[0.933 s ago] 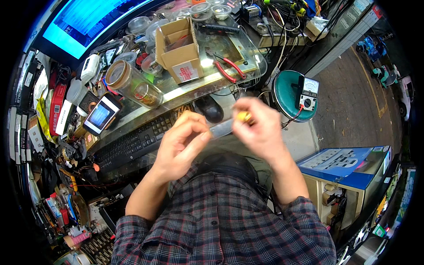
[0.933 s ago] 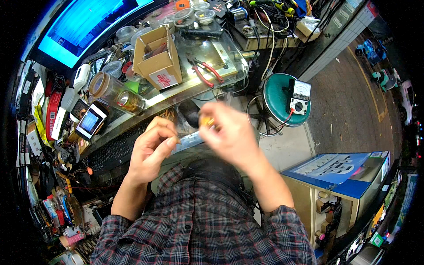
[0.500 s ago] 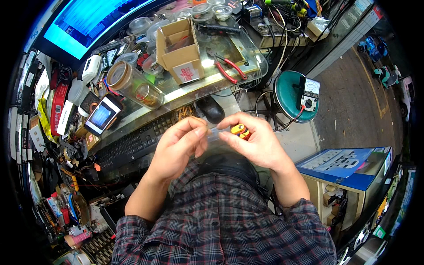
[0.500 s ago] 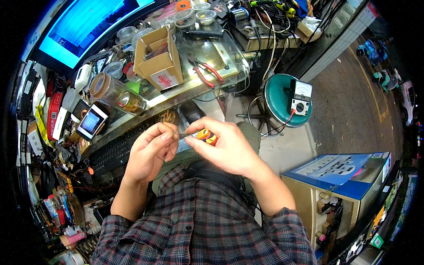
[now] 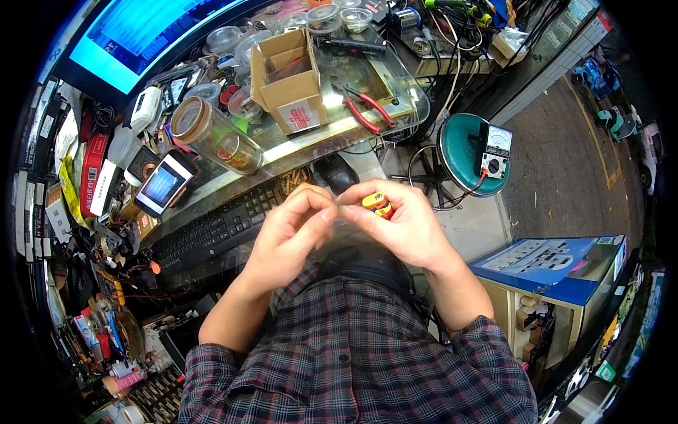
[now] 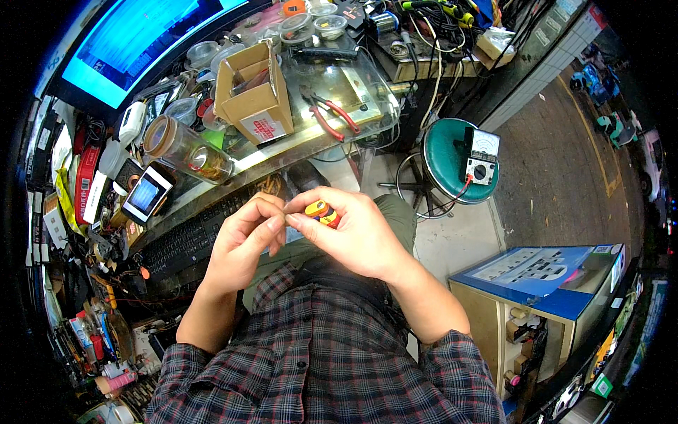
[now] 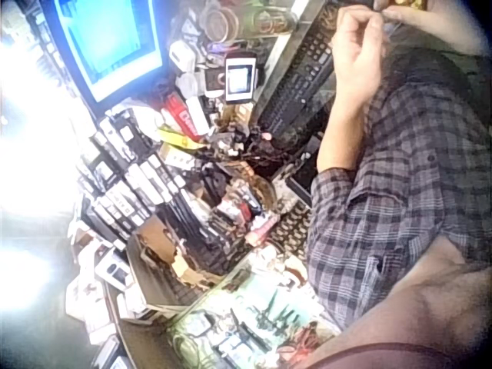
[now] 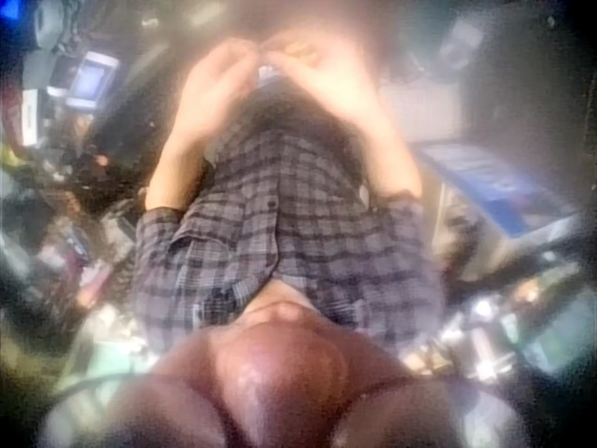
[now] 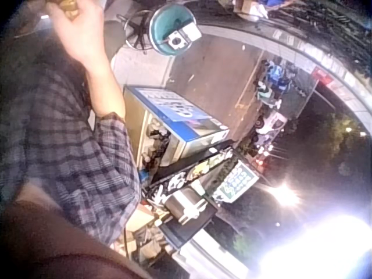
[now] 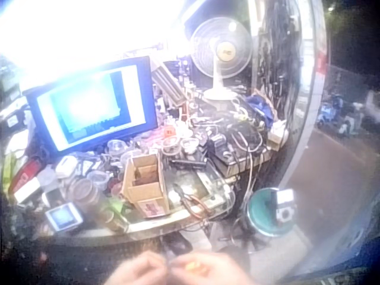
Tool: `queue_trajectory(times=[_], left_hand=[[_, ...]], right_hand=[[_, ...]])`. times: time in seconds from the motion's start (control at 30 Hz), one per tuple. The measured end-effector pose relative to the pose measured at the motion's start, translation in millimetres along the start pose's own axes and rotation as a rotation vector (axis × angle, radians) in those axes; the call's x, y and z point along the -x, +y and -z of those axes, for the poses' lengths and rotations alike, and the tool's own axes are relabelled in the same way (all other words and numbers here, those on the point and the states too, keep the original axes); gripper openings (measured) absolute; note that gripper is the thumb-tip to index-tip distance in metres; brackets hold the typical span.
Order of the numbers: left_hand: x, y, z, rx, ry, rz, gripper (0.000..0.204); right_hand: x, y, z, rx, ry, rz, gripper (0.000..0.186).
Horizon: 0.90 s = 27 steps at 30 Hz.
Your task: The person uses a multimeter to test a small electronic component, then strips the ends of a wire with pliers. They apply flux to the wire and solder it to the component using a soldering iron and solder wire.
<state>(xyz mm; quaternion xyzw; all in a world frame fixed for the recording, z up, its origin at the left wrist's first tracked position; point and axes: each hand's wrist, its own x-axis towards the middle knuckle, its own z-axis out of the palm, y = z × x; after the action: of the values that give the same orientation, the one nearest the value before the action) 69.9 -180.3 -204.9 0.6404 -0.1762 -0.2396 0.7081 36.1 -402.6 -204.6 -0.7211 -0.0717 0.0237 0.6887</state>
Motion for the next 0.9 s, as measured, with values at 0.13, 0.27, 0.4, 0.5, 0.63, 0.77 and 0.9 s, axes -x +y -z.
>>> queue_trajectory(times=[0.13,0.27,0.4,0.5,0.63,0.77,0.9], left_hand=[[0.2,-1.1,-3.5,-0.179,0.05,-0.071,0.009],[0.4,-5.6,-6.5,-0.292,0.111,-0.128,0.008],[1.2,-5.4,-7.2,-0.354,0.129,-0.137,0.009],[1.6,-6.9,-8.6,-0.376,0.144,-0.191,0.009],[-0.1,-12.0,-10.8,-0.42,0.183,-0.285,0.008],[-1.0,-12.7,-11.8,-0.303,0.164,-0.229,0.011],[-2.9,-1.8,-0.6,0.272,0.075,0.023,0.021]], right_hand=[[0.4,5.0,-1.3,-0.079,0.006,-0.06,0.021],[-0.2,5.8,-1.3,-0.098,0.0,-0.125,0.022],[0.6,5.7,-1.9,-0.198,-0.009,-0.223,0.02],[2.1,7.7,-8.0,-0.306,0.035,-0.234,0.019],[7.5,17.5,-21.0,-0.378,0.122,-0.181,0.018],[11.2,23.8,-28.1,-0.402,0.175,-0.131,0.018],[7.9,25.3,-20.5,-0.474,0.166,-0.174,0.02]])
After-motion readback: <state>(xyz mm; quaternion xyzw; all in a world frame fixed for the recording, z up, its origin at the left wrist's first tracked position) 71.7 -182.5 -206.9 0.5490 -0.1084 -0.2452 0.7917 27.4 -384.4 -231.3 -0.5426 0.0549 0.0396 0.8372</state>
